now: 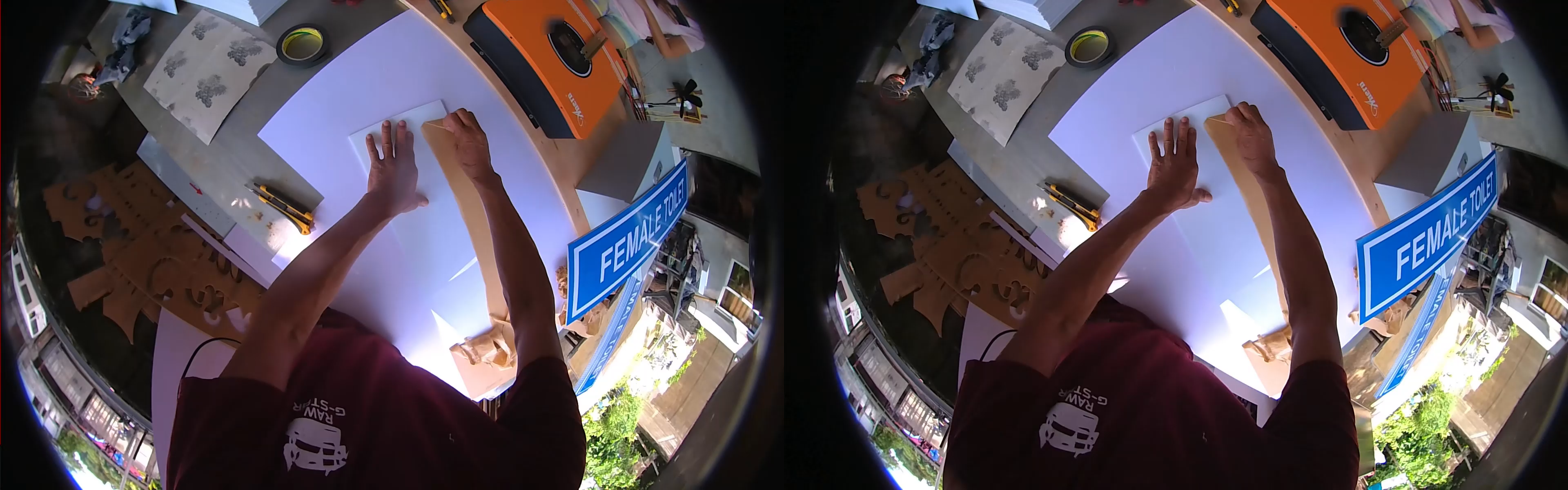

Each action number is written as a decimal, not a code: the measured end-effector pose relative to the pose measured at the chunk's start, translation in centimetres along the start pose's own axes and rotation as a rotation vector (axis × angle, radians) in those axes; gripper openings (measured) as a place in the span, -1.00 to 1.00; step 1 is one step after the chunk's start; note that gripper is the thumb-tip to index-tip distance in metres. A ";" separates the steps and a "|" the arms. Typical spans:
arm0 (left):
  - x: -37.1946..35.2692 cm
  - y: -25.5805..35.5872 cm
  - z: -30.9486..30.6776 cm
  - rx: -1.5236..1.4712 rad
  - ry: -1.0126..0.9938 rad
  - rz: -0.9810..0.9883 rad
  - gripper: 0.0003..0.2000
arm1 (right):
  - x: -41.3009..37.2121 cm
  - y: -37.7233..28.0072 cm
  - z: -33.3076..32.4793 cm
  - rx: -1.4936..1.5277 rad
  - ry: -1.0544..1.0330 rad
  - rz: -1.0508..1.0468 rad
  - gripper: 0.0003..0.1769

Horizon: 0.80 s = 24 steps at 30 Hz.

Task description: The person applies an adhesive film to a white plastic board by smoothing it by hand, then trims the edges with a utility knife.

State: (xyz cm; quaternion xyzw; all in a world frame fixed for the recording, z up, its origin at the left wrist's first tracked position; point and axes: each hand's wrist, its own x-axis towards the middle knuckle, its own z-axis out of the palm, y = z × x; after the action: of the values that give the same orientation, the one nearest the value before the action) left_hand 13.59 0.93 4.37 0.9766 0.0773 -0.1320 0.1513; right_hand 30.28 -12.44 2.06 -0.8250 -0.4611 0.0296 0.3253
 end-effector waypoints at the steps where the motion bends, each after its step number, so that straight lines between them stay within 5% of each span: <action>1: 0.1 -0.1 -0.1 -0.006 -0.002 -0.008 0.32 | -0.8 -0.9 -0.1 -0.010 0.018 0.016 -0.72; 8: 0.1 0.1 -0.3 -0.054 -0.009 -0.018 0.32 | -1.4 -2.8 0.3 -0.087 0.201 0.027 -0.52; 9: 0.0 0.3 -0.3 -0.032 0.002 -0.011 0.32 | -1.0 -3.8 -0.6 -0.185 0.071 -0.058 -0.50; 11: 0.0 0.6 -0.6 -0.042 -0.050 -0.009 0.36 | -0.6 -3.2 0.4 -0.211 -0.020 -0.087 -0.67; 14: 0.2 0.6 -0.7 -0.079 -0.078 -0.007 0.39 | -0.1 -2.7 1.1 -0.433 0.147 -0.271 -0.91; 24: 1.2 1.2 -0.2 0.012 -0.058 -0.029 0.41 | -1.8 -1.2 1.2 -0.429 0.189 -0.244 -0.96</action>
State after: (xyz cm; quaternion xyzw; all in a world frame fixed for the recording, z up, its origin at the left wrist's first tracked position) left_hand 14.97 0.01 4.53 0.9720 0.0860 -0.1630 0.1459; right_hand 27.96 -12.86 1.33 -0.8126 -0.5203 -0.1857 0.1856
